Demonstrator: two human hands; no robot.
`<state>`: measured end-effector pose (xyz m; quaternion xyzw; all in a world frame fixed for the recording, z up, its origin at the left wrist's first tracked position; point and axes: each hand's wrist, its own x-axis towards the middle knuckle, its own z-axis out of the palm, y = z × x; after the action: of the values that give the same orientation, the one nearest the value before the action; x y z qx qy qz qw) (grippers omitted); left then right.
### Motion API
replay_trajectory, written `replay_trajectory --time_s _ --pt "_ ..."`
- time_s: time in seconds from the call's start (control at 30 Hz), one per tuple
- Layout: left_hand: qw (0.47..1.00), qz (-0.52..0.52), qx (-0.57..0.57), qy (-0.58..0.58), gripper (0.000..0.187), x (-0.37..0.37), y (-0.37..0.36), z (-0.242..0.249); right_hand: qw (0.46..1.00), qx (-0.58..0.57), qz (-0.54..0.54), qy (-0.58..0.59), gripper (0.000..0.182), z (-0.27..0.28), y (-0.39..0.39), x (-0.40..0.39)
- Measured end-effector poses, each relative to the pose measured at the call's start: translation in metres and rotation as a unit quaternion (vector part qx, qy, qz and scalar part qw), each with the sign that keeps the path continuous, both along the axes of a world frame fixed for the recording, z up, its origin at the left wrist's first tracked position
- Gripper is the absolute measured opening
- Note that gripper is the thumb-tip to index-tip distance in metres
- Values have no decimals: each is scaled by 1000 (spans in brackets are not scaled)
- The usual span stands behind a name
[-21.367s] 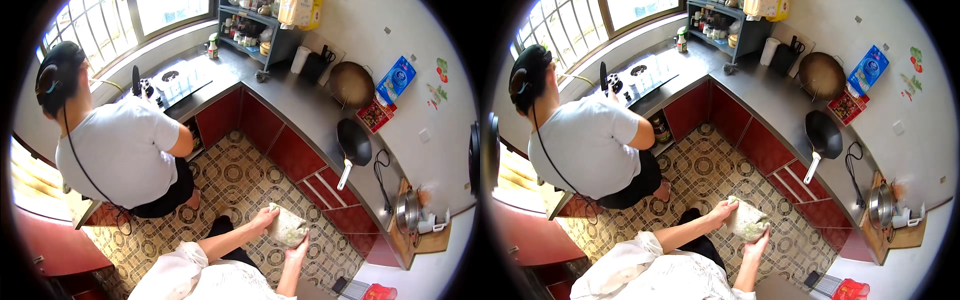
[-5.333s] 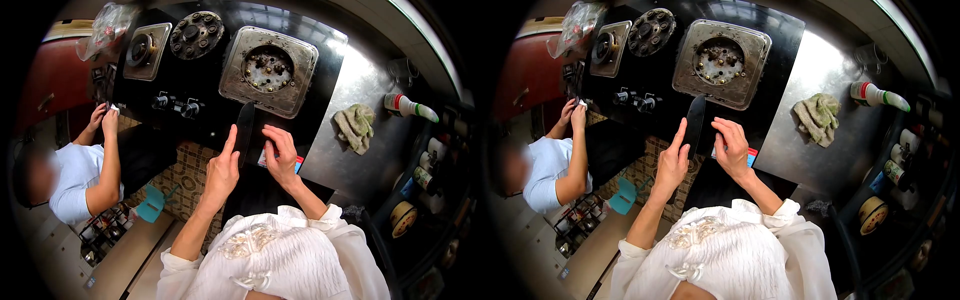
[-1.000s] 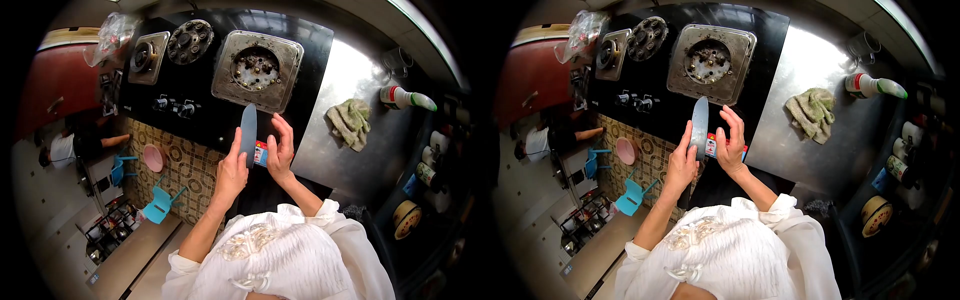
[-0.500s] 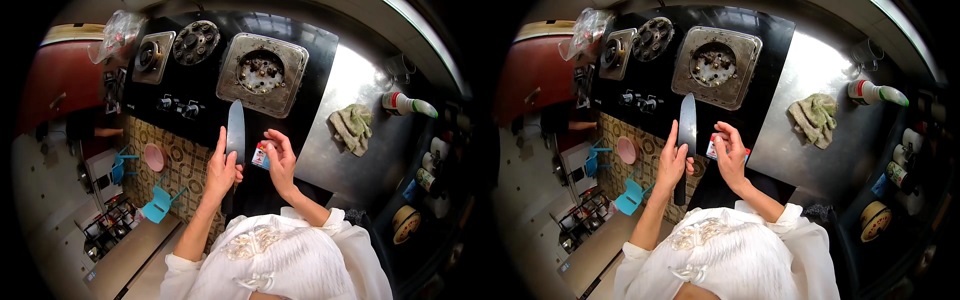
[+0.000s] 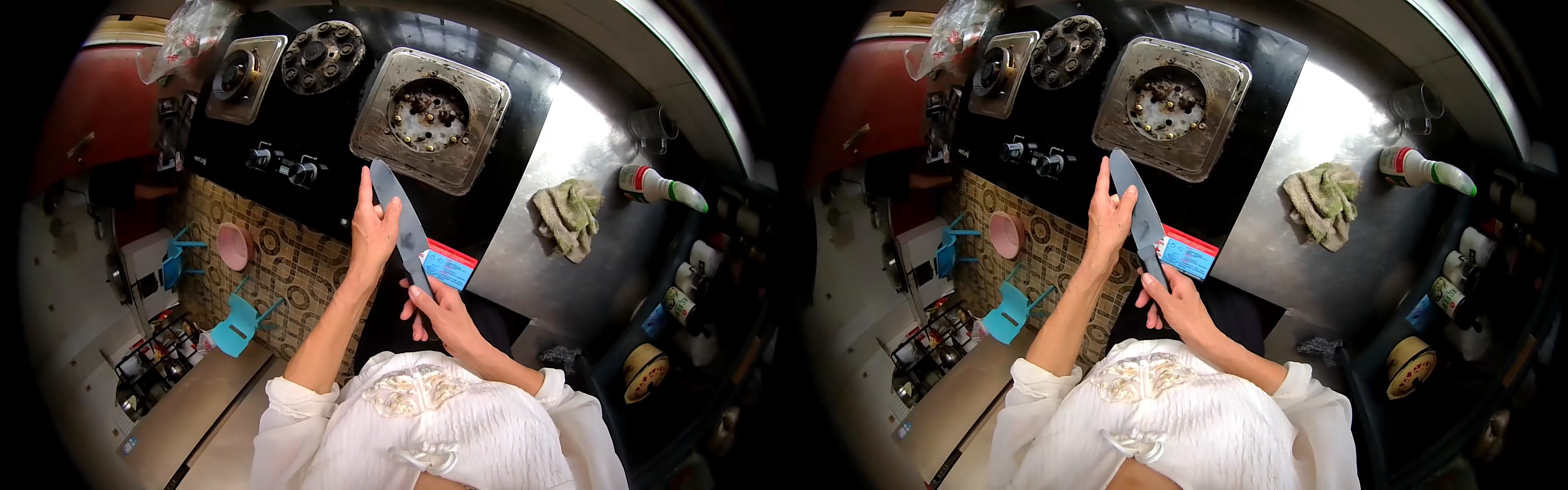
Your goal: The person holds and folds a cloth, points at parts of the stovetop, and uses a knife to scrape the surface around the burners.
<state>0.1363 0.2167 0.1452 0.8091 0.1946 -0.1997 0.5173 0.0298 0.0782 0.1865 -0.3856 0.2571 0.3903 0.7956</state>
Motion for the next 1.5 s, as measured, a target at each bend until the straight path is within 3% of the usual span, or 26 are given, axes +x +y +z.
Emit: replay_trajectory --time_s 0.1,0.2,0.4,0.47,0.73,0.87,0.9,1.13,1.27,1.37,1.5 --pt "995 -15 42 -84 75 7 -10 -11 1000 -22 9 -17 35 -13 -8 -2" --pt "994 -29 92 -56 77 7 -23 -1 998 -37 25 -35 36 -21 -22 -5" --pt "994 -34 67 -84 77 -4 -44 -2 998 -47 19 -35 33 -25 -46 -18" --pt "997 -35 61 -35 77 -5 -49 4 998 -56 19 -34 32 -25 -48 -23" --pt "994 -80 44 -65 76 -20 -60 2 998 -50 -14 -24 33 -27 -50 -48" --pt "994 -90 49 -27 76 -26 -61 10 998 -41 -36 -9 33 -22 -52 -54" --pt "989 -66 45 -127 77 -33 -57 -7 999 -37 -24 -17 32 -21 -51 -52" --pt "993 -33 77 -89 76 -9 -38 -7 999 -19 -22 -39 33 -30 -31 -31" --pt "989 -63 100 -84 74 -12 -46 -2 999 -10 -30 -26 32 -25 -35 -36" --pt "991 -96 87 -42 72 -17 -61 8 999 -3 -42 -5 31 -19 -44 -49" --pt "992 -101 35 -71 72 -29 -75 7 998 -5 -55 12 30 -17 -55 -62"
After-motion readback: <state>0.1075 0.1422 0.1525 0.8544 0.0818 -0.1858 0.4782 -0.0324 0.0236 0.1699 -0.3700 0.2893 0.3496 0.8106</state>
